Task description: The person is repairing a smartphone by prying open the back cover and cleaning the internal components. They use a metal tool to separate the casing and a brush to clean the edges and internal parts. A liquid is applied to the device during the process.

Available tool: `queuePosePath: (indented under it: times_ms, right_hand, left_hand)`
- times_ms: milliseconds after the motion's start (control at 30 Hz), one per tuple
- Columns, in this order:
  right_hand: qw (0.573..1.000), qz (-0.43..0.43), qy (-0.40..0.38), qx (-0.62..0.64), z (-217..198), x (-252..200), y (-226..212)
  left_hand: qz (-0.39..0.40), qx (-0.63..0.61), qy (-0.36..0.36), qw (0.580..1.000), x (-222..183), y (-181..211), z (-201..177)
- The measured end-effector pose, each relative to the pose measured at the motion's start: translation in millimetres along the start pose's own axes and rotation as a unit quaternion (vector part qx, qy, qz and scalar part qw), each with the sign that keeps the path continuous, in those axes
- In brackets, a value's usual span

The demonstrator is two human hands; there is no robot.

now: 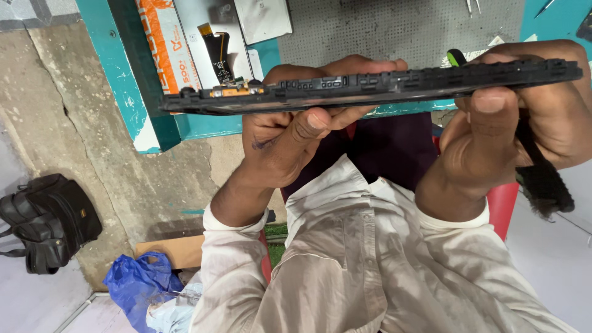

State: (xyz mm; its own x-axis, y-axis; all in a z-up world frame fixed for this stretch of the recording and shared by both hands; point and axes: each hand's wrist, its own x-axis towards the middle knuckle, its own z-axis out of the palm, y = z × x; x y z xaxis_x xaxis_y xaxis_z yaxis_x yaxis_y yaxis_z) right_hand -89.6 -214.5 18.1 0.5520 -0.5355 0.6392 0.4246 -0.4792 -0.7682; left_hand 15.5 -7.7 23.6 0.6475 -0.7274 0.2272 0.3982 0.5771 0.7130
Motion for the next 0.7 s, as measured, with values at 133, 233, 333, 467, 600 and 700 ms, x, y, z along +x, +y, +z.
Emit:
queuePosePath:
  times_ms: [133,233,333,467,600,700]
  right_hand:
    - [1.0,0.014,0.006,0.013,0,1,-1]
    - [0.999,0.036,0.012,0.026,-1,2,0]
    - [0.999,0.041,0.002,0.012,-9,-2,6]
    - [0.998,0.037,0.043,0.002,-28,-16,23]
    - [0.998,0.036,-0.046,0.004,-43,7,40]
    - [0.989,0.081,-0.122,-0.01,-33,21,24]
  left_hand:
    - [-0.001,-0.016,-0.007,1.0,-1,0,0]
    - [-0.002,-0.024,-0.007,1.0,0,-2,0]
    - [0.009,-0.006,-0.024,1.0,3,-1,-5]
    - [0.033,0.039,-0.079,0.996,10,6,-20]
    - [0.066,0.078,-0.196,0.975,17,19,-33]
    - [0.034,0.161,-0.26,0.952,8,27,-34]
